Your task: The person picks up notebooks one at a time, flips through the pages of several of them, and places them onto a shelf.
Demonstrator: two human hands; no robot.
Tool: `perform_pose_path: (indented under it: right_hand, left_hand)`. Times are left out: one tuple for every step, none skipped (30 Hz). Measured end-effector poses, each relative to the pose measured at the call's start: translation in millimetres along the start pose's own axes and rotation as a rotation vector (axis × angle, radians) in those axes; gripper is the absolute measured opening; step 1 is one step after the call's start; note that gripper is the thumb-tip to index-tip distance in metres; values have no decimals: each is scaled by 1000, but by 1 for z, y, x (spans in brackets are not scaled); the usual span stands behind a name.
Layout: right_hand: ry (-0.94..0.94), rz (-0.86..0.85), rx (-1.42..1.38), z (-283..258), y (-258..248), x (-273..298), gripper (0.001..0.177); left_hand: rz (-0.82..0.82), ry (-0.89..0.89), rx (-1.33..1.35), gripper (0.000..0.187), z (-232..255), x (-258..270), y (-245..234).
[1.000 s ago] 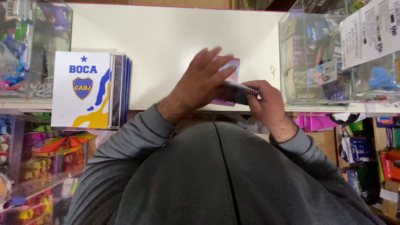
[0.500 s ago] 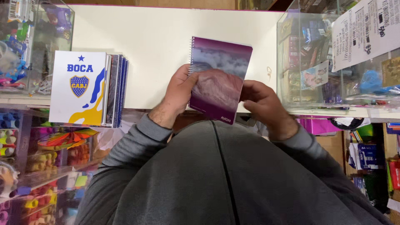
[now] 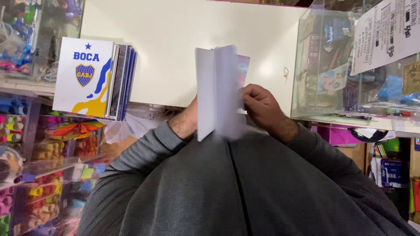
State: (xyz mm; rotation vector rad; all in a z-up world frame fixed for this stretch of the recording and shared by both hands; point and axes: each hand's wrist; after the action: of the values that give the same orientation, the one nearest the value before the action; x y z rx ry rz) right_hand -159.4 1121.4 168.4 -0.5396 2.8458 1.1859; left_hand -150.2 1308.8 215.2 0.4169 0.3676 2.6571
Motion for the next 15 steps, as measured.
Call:
perform_pose_path:
  right_hand:
    - [24,-34,98,-7,12,-1,15]
    - [48,-69,196,-13,23,-2,15]
    - [52,-70,194,-15,19,1,15]
    - [50,-102,214,-17,15,3,14]
    - [51,-136,233,-18,11,6,14]
    - [58,-139,230,-16,1,9,14]
    - [60,-184,226,-13,-10,12,18]
    - [62,-229,221,-10,-21,15,26]
    - [69,-230,216,-14,-15,16,26]
    - [76,-249,221,-17,-9,16,41]
    - [82,-266,227,-21,-3,17,59]
    - [88,-265,223,-18,-15,22,59]
    - [100,-256,228,-14,-28,29,62]
    - [111,-247,234,-9,-40,36,65]
    - [112,-236,229,-11,-43,37,65]
  left_hand:
    - [27,-1,15,79,-5,-2,-2]
    - [54,-1,30,74,-10,-4,-3]
    - [58,-3,31,74,-16,-6,-3]
    - [84,-5,47,70,-23,-8,-2]
    - [114,-6,64,66,-29,-9,-1]
    - [121,-6,67,66,-37,-9,-1]
    - [152,-8,85,63,-44,-9,0]
    - [182,-10,103,59,-52,-10,0]
    - [189,-14,105,59,-59,-11,1]
    - [218,-18,122,56,-67,-14,2]
    - [245,-23,138,53,-75,-16,4]
    - [250,-28,140,53,-90,-19,-3]
    - [288,53,89,51,-105,-20,-10]
    - [325,134,38,59,-121,-21,-17]
    - [321,123,37,59,-116,-18,-11]
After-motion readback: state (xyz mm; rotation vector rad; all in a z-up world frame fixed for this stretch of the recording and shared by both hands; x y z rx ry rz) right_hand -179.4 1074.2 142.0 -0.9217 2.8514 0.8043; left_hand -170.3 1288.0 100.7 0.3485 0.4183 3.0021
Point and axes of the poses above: each hand's wrist, its own x-axis away from the middle knuckle, its own y-axis out of the palm, z = x × y, and after that the axes turned 11 degrees about -x, right-handed
